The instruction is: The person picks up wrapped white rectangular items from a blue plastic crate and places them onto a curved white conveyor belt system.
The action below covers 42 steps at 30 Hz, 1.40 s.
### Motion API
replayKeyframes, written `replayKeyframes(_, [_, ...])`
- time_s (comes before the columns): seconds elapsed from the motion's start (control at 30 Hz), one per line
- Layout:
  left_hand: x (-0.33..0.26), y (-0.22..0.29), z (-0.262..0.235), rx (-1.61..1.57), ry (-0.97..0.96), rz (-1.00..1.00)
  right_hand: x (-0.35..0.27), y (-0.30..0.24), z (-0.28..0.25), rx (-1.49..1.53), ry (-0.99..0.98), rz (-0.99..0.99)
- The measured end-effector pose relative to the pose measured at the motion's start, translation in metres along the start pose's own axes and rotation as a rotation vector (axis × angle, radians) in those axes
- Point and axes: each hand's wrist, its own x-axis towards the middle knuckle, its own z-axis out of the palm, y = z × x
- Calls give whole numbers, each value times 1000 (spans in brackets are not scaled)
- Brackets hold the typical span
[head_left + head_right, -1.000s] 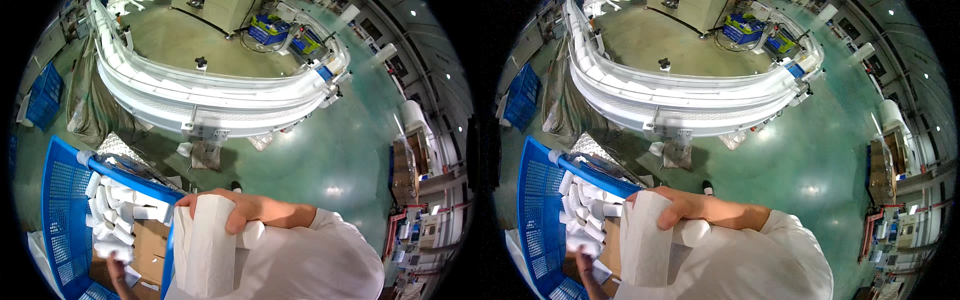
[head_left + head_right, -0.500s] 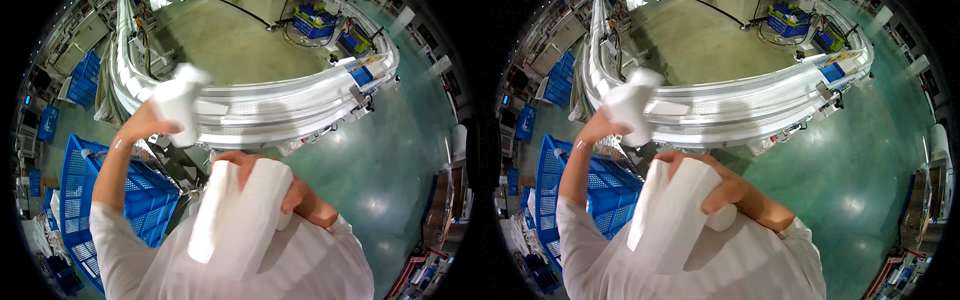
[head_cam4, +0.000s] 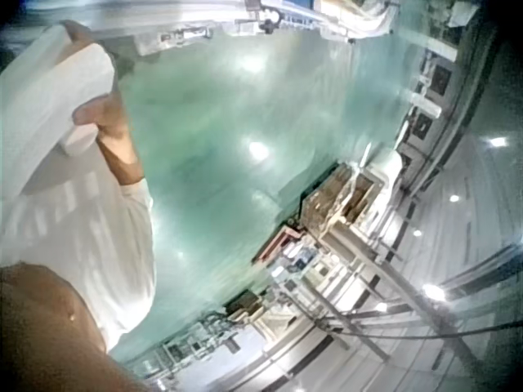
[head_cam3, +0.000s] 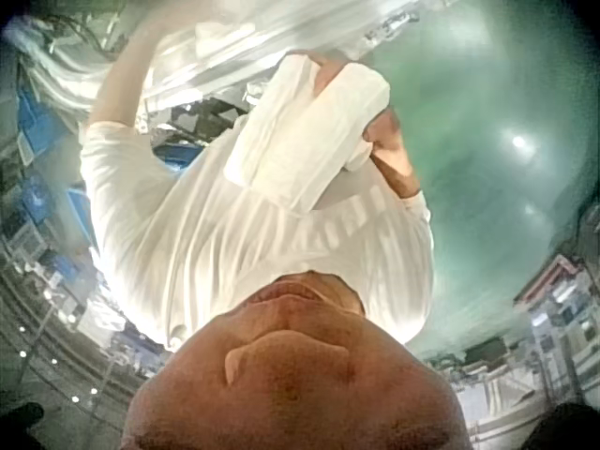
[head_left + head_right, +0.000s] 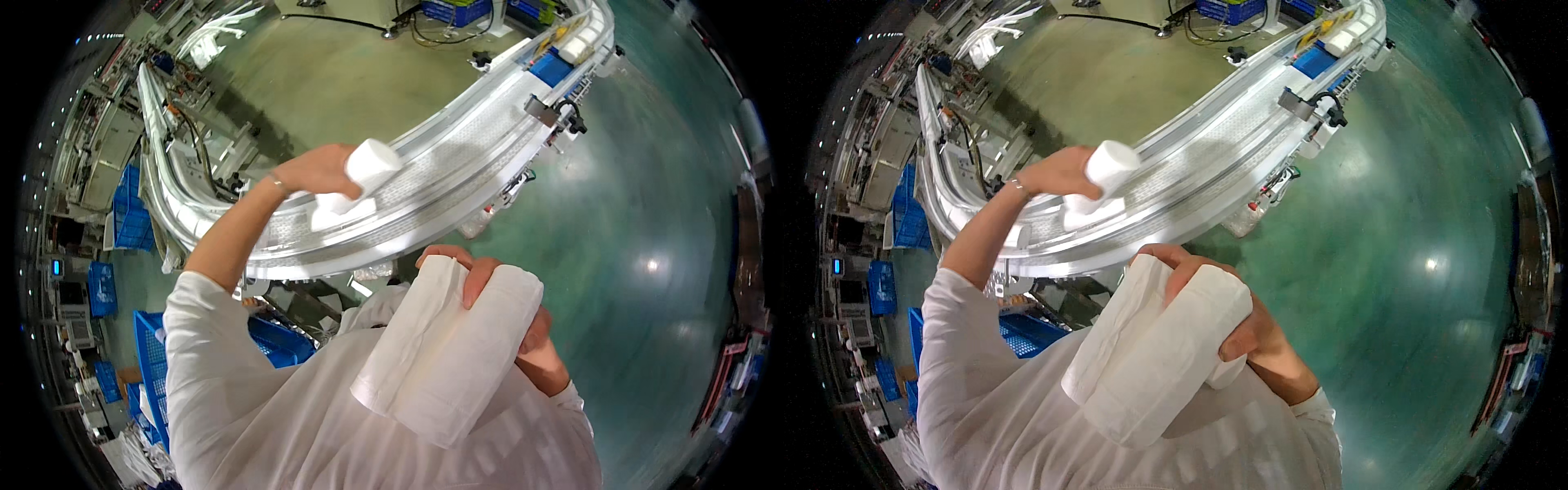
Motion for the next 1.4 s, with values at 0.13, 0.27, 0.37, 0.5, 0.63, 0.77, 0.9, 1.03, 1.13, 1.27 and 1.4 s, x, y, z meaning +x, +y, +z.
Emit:
replayKeyframes(0.13, [57,26,24,419,72,-187,6,-3,-2,-65,-46,-73])
replayKeyframes(0.27, [39,41,43,197,187,375,11,4,-21,-167,-99,-245])
replayKeyframes(0.37, [-9,70,70,-896,-331,278,10,-3,-11,-180,66,-308])
replayKeyframes(0.5, [-48,52,100,-780,-268,408,30,11,-32,-193,236,-567])
replayKeyframes(0.63, [-76,56,77,-696,-437,257,97,-14,-60,-74,413,16])
replayKeyframes(0.77, [-102,21,59,-467,-143,327,178,22,-107,-396,397,625])
replayKeyframes(0.9, [-164,-36,30,-273,170,13,207,52,-104,-494,166,858])
replayKeyframes(1.03, [-207,-112,21,-259,434,-355,200,96,-156,-1082,-17,774])
replayKeyframes(1.13, [-211,-119,14,-367,474,-373,209,85,-118,-1240,-39,845])
replayKeyframes(1.27, [-181,-118,12,-35,408,-249,215,78,-123,-1277,-173,944])
replayKeyframes(1.4, [-154,-141,14,200,260,-293,202,60,-98,-1198,-70,730])
